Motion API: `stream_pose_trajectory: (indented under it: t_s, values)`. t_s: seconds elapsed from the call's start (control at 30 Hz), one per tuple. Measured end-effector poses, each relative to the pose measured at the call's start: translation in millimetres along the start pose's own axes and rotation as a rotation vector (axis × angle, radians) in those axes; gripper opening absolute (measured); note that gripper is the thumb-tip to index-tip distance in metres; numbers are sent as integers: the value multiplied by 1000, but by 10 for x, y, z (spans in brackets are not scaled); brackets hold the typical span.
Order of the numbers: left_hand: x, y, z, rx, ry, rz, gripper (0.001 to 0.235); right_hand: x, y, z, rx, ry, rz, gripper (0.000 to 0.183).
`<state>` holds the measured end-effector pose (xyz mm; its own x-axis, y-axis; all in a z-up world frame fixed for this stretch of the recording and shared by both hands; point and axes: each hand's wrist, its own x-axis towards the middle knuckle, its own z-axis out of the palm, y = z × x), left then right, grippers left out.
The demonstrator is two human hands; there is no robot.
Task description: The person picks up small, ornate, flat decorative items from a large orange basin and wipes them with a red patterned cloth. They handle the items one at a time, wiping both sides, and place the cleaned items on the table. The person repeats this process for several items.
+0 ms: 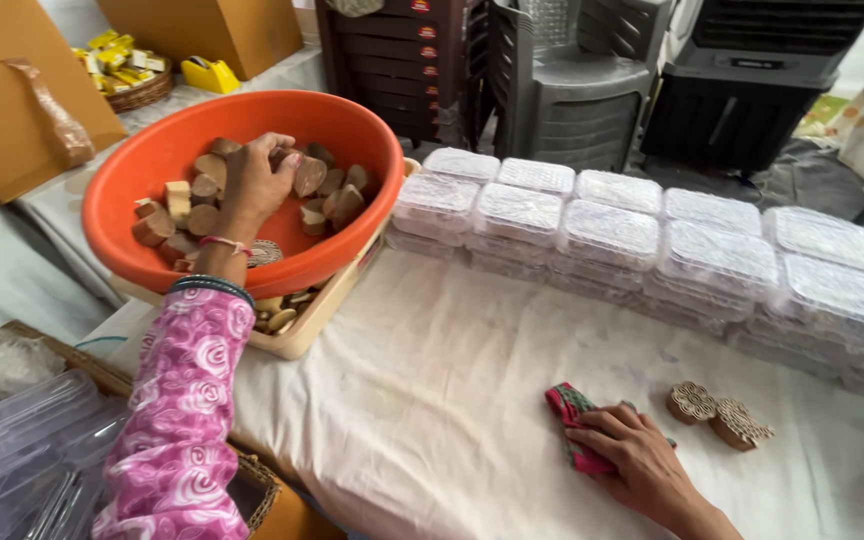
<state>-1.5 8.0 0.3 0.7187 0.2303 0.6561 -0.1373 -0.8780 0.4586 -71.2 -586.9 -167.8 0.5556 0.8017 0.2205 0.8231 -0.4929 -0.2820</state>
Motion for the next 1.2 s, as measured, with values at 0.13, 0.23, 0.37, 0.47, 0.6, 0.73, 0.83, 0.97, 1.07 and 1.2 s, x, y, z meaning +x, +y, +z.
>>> stream_pose_trajectory:
  t_s: [0.13, 0.23, 0.37, 0.47, 0.6, 0.73, 0.83, 0.97, 1.07, 1.2]
  values:
    - [25, 3, -45, -53, 127, -69, 19, 0, 53, 43, -8, -9, 1, 59]
    - [68, -198, 48, -111, 194, -62, 21, -9, 120, 97, -16, -11, -7, 58]
    - [87, -198, -70, -527, 218, -238, 27, 5, 137, 109, -26, -15, -4, 58]
    - [80, -108, -243, -1022, 227, -532, 22, 14, 102, 84, -21, -28, 20, 58]
    - [28, -47, -367, -1213, 262, -606, 49, 10, 60, 51, -14, -38, 42, 59]
    - [41, -148, -255, -963, 211, -432, 62, 7, 91, 64, -17, -39, 41, 58]
    - [63, -224, -190, -897, 267, -414, 54, -20, 162, 141, -23, -61, 63, 60]
    - [128, -638, -241, -931, 585, -454, 53, -1, 130, 106, -54, -35, 114, 62]
    - [100, -738, -352, -1086, 919, -603, 65, -56, 259, 201, -70, 94, 34, 55]
    - [19, -435, -503, -1566, 904, -515, 78, -34, 219, 165, 5, 9, 84, 39]
